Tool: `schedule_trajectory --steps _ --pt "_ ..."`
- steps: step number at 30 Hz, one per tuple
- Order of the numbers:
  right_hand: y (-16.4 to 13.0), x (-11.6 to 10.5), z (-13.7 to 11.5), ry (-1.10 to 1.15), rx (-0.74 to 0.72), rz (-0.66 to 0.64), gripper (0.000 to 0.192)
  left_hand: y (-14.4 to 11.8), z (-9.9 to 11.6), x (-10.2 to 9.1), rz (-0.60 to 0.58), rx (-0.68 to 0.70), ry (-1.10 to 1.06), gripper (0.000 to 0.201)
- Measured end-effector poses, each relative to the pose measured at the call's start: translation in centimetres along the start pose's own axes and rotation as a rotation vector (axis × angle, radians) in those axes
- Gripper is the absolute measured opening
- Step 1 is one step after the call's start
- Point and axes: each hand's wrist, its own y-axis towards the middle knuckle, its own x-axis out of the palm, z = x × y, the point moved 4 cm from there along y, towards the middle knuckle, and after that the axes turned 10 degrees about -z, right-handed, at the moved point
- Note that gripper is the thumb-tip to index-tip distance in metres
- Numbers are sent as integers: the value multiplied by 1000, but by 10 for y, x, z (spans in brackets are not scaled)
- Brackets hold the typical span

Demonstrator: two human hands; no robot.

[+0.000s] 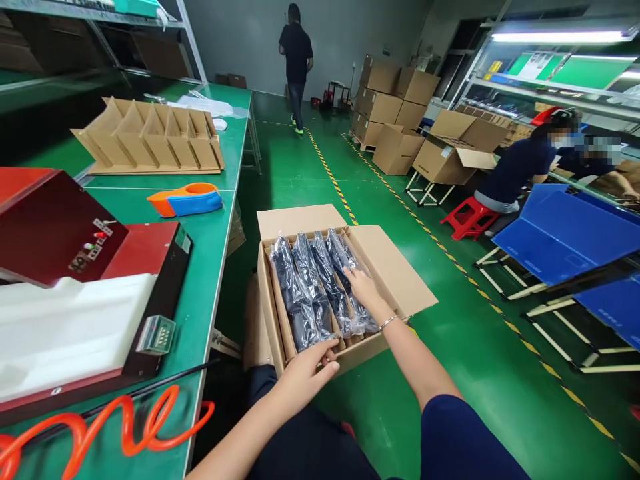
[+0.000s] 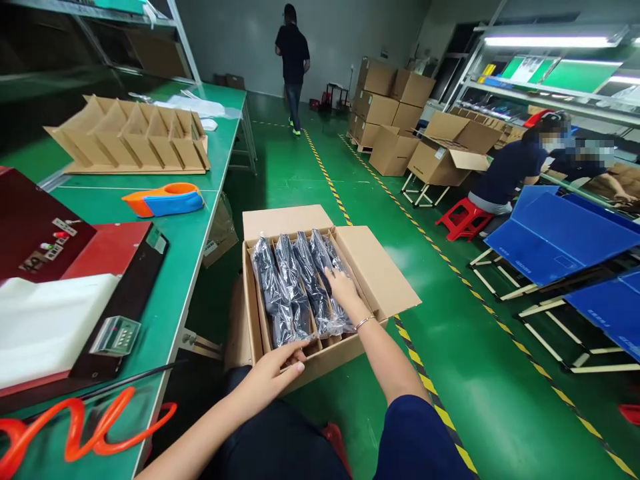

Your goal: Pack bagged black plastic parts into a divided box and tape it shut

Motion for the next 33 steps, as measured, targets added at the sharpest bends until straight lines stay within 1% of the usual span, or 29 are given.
schedule_trajectory --steps 3,5,7,10,13,14,16,18,20,21,23,26,28,29,31,32,33 --pt "-11 22 -10 -40 24 3 52 0 0 1 -11 -14 44 49" --pt "-13 25 -7 -56 21 -6 44 -1 0 1 -16 -19 66 50" --pt "-12 19 2 -67 43 -2 42 -1 1 0 -20 -22 79 52" --pt "-3 2 23 -86 145 9 46 -1 3 0 -27 -22 96 52" --pt "10 -6 37 -120 235 -56 39 -1 4 1 -30 -25 126 51" --pt "14 -6 38 -131 255 -85 36 -1 4 1 -32 -27 138 50" --pt "20 -2 38 -149 285 -125 36 -1 5 2 -33 -29 158 48" --pt "24 0 34 -151 305 -127 37 -1 6 3 -36 -25 175 47" --pt "25 -2 30 -133 310 -96 31 -1 7 3 -33 -24 191 47" --pt "23 -6 29 -119 308 -70 31 -1 7 3 -30 -26 198 46" --pt "16 -21 28 -83 299 4 41 -1 7 3 -27 -30 203 46" --pt "-6 -54 31 -38 288 140 57 0 7 3 -22 -21 188 45" --pt "-27 -76 31 40 242 267 60 1 6 2 -9 -13 170 46" --pt "-39 -86 29 137 187 359 60 1 6 2 1 -6 159 46" --pt "-67 -96 22 429 35 557 57 1 5 1 37 16 134 48" --pt "-80 -95 17 592 -41 637 55 1 4 0 66 32 116 51" --pt "-93 -92 10 736 -96 690 53 1 2 -1 104 52 94 54"
